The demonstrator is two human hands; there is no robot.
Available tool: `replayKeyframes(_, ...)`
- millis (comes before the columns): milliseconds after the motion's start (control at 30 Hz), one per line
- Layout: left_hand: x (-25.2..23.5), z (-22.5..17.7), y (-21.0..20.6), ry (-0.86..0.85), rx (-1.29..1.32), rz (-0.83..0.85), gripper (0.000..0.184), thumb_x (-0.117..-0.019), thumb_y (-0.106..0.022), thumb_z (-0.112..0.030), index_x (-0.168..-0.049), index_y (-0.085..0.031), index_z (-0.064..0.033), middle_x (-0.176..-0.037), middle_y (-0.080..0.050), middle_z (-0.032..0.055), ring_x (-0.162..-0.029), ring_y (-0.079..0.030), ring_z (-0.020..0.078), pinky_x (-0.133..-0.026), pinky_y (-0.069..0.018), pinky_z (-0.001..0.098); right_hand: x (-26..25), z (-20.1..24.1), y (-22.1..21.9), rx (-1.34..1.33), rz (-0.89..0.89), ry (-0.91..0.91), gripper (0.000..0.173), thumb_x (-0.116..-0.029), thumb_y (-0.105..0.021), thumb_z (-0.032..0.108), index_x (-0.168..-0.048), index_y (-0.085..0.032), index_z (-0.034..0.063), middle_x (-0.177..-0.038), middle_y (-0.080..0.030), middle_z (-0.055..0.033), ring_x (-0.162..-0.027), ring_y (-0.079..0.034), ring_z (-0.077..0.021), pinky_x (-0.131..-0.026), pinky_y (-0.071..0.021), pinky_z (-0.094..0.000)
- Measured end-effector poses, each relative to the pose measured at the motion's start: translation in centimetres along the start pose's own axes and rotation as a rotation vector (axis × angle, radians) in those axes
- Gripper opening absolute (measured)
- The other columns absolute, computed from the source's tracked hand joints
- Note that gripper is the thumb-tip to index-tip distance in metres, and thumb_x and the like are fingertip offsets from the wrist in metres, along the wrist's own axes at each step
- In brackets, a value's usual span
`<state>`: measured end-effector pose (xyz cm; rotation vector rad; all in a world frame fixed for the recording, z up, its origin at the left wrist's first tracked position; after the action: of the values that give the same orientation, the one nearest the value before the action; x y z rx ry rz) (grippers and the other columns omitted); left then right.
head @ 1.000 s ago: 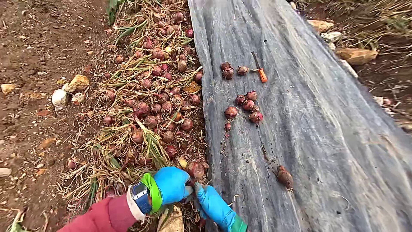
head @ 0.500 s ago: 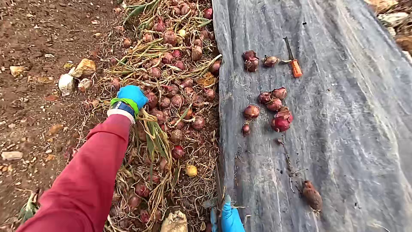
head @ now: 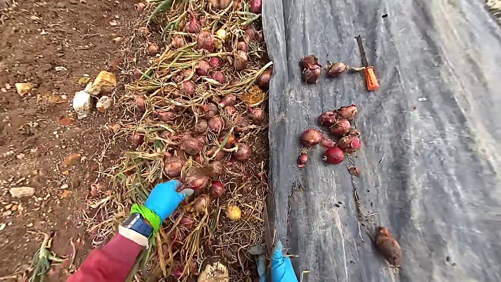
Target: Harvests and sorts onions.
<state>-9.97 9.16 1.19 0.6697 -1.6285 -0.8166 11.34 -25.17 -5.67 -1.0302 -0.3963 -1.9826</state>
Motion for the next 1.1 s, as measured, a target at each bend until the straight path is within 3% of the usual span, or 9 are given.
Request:
replayKeyframes(167, 5.8, -0.3, -2.6, -0.191, 0.375, 0.102, 0.049, -0.0927, -0.069, -0.058, -0.116, -0.074, -0.0161, -0.101, -0.074, 0.0037, -0.095, -0.071, 0.0173, -0.089, -0.0584, 0.0472, 0.0, -1.8, -1.7, 0.043, 0.166, -0.03, 0.096, -0.1006, 0.0, 0.07, -0.102, -0.068, 0.0015, -0.061, -0.062, -0.012, -0.047, -0.059, -0.0235, -0.046, -0.0545, -0.0408)
replayKeyframes(267, 9.9, -3.9, -0.5, -0.482, 0.411, 0.108, 0.06, -0.0762, -0.073, -0.074, -0.096, -0.074, -0.0175, -0.084, -0.072, -0.0051, -0.081, -0.07, 0.0066, -0.076, -0.0599, 0.0352, 1.5, 0.3, -3.6, 0.053, 0.356, 0.156, 0.09, -0.093, -0.025, 0.084, -0.097, -0.069, 0.0057, -0.061, -0.062, -0.0063, -0.046, -0.059, -0.019, -0.045, -0.0553, -0.0368)
replayKeyframes(367, 12.7, -6.6, -1.7, -0.685, 0.29, 0.403, 0.066, -0.0862, -0.06, -0.078, -0.092, -0.073, -0.0139, -0.078, -0.067, -0.0025, -0.074, -0.065, 0.0084, -0.071, -0.0559, 0.0365, 4.6, 4.3, -4.8, -0.042, 0.383, 0.43, 0.076, -0.0871, -0.049, 0.083, -0.085, -0.066, 0.0086, -0.059, -0.061, -0.003, -0.045, -0.057, -0.0161, -0.044, -0.0532, -0.0338)
replayKeyframes(500, 14.6, -7.4, -3.6, -0.616, 0.464, 0.901, 0.06, -0.093, -0.054, -0.075, -0.082, -0.065, -0.0166, -0.057, -0.051, -0.0056, -0.044, -0.045, 0.0048, -0.043, -0.0401, 0.0242, 5.6, 6.5, -3.4, 0.073, 0.286, 0.576, 0.083, -0.088, -0.031, 0.087, -0.089, -0.063, 0.0111, -0.062, -0.061, -0.0022, -0.048, -0.059, -0.0152, -0.044, -0.0538, -0.0335)
replayKeyframes(667, 11.0, -8.4, 1.0, -0.597, -0.376, 0.341, 0.056, -0.0874, -0.065, -0.073, -0.102, -0.074, -0.0204, -0.091, -0.072, 0.0003, -0.09, -0.07, 0.0198, -0.084, -0.0564, 0.0504, 3.4, 5.4, -2.0, 0.191, 0.306, 0.317, 0.081, -0.0974, -0.024, 0.079, -0.087, -0.066, 0.01, -0.057, -0.057, -0.0046, -0.043, -0.053, -0.0169, -0.041, -0.0485, -0.0337)
replayKeyframes(767, 9.6, -8.4, 0.5, -0.486, -0.209, 0.167, 0.048, -0.086, -0.069, -0.071, -0.105, -0.075, -0.0263, -0.091, -0.074, -0.0034, -0.087, -0.071, 0.0166, -0.08, -0.0588, 0.0499, 1.5, 3.9, -1.5, 0.221, 0.253, 0.221, 0.087, -0.0985, -0.019, 0.077, -0.095, -0.07, 0.0075, -0.058, -0.059, -0.0067, -0.043, -0.054, -0.0194, -0.041, -0.0501, -0.0369)
replayKeyframes(900, 14.2, -14.0, -2.7, -0.57, -0.333, 0.512, 0.045, -0.0958, -0.06, -0.055, -0.11, -0.068, -0.0131, -0.101, -0.071, 0.0098, -0.097, -0.069, 0.0306, -0.084, -0.0543, 0.0581, 1.0, 3.9, -2.1, 0.604, 0.412, 0.204, 0.093, -0.0874, -0.013, 0.09, -0.08, -0.066, 0.0144, -0.063, -0.062, -0.0025, -0.053, -0.062, -0.0179, -0.054, -0.0555, -0.0421)
replayKeyframes(967, 15.1, -15.9, -3.9, -0.568, -0.361, 0.531, 0.04, -0.1017, -0.054, -0.046, -0.115, -0.066, -0.0105, -0.109, -0.071, 0.0137, -0.104, -0.069, 0.0354, -0.087, -0.0537, 0.0613, 1.4, 4.5, -1.3, 0.515, 0.308, 0.269, 0.091, -0.0883, -0.013, 0.089, -0.076, -0.063, 0.0145, -0.062, -0.06, -0.003, -0.052, -0.06, -0.019, -0.052, -0.0541, -0.0421)
replayKeyframes(1100, 9.5, -16.0, -2.8, -0.387, -0.32, 0.169, 0.026, -0.1035, -0.056, -0.039, -0.118, -0.071, -0.0236, -0.115, -0.074, 0.0051, -0.107, -0.071, 0.0286, -0.088, -0.0568, 0.0578, 3.4, 5.7, 2.1, 0.027, -0.038, 0.401, 0.093, -0.0944, -0.01, 0.082, -0.089, -0.065, 0.0067, -0.058, -0.059, -0.0066, -0.043, -0.055, -0.0198, -0.04, -0.0513, -0.0376)
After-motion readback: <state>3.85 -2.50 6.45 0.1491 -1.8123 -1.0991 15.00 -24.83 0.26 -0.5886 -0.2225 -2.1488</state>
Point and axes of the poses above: each hand's wrist, its own x-axis away from the middle knuckle, its own y-axis out of the back of the hand, z = x × y, the point moved 4 cm from there along -x, towards the middle knuckle
